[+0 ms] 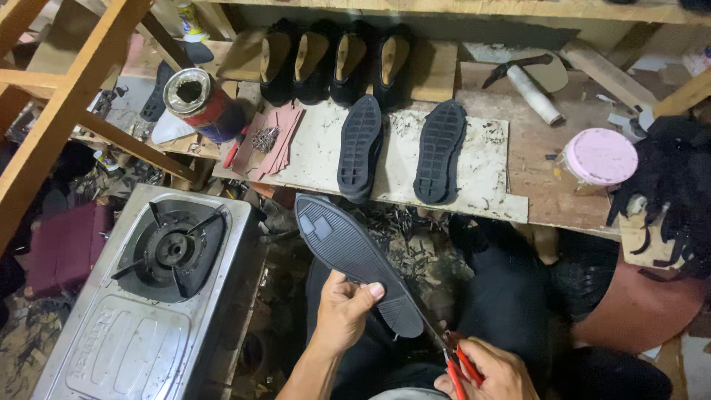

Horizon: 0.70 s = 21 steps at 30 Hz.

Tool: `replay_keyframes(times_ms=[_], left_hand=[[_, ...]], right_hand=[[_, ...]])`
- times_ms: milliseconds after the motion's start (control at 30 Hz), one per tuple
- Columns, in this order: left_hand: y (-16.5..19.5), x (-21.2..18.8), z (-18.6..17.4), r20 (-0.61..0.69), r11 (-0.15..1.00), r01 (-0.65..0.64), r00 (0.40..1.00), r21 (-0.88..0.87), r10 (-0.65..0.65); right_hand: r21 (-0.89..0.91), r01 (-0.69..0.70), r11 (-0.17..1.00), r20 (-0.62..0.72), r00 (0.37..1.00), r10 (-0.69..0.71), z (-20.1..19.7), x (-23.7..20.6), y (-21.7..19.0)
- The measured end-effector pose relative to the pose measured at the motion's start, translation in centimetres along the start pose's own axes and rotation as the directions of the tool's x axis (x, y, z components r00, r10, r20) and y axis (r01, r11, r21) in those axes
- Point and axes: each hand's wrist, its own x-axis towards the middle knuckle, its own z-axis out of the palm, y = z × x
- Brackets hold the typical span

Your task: The person sits on the floor of a shoe workshop and uses red-handled scissors to trim the edges of black rubber shoe soles, rotating each sole to cut around its perimeter. Finished soles are placed on the workbench above, where other soles are already laid out.

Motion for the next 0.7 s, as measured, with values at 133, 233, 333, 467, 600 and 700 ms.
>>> replay_keyframes(times_ms=[133,233,333,467,600,700], left_hand=[[-0.3,-0.2,-0.3,0.052,0.999,-0.035,0.998,0.001,0.035],[-0.3,-0.4,-0.4,0.048,1.0,-0.023,0.999,-0.009,0.023],[-0.3,-0.4,-0.3,0.03,0.997,0.013,0.999,-0.079,-0.011],[-0.4,-0.6,0.0,0.074,0.999,0.02,0.997,-0.044,-0.017],[-0.5,-0.6,0.4,0.109,0.999,0.037,0.993,-0.032,-0.033],[-0.7,-0.7,0.8,0.099,0.998,0.043,0.994,-0.054,-0.037]], right_hand=[[0.081,0.056,0.995,-0.035,0.998,-0.053,1.5,-0.3,1.7],[0.047,0.069,0.997,-0.045,0.997,-0.067,1.9,-0.5,2.0],[0.115,-0.004,0.993,-0.025,1.0,0.007,1.3,-0.4,0.7],[0.114,0.077,0.991,-0.088,0.994,-0.067,0.2,-0.4,-1.5],[0.085,-0.079,0.993,-0.047,0.995,0.083,0.4,-0.4,-1.8],[0.394,-0.063,0.917,0.038,0.998,0.053,1.0,-0.7,-0.7]])
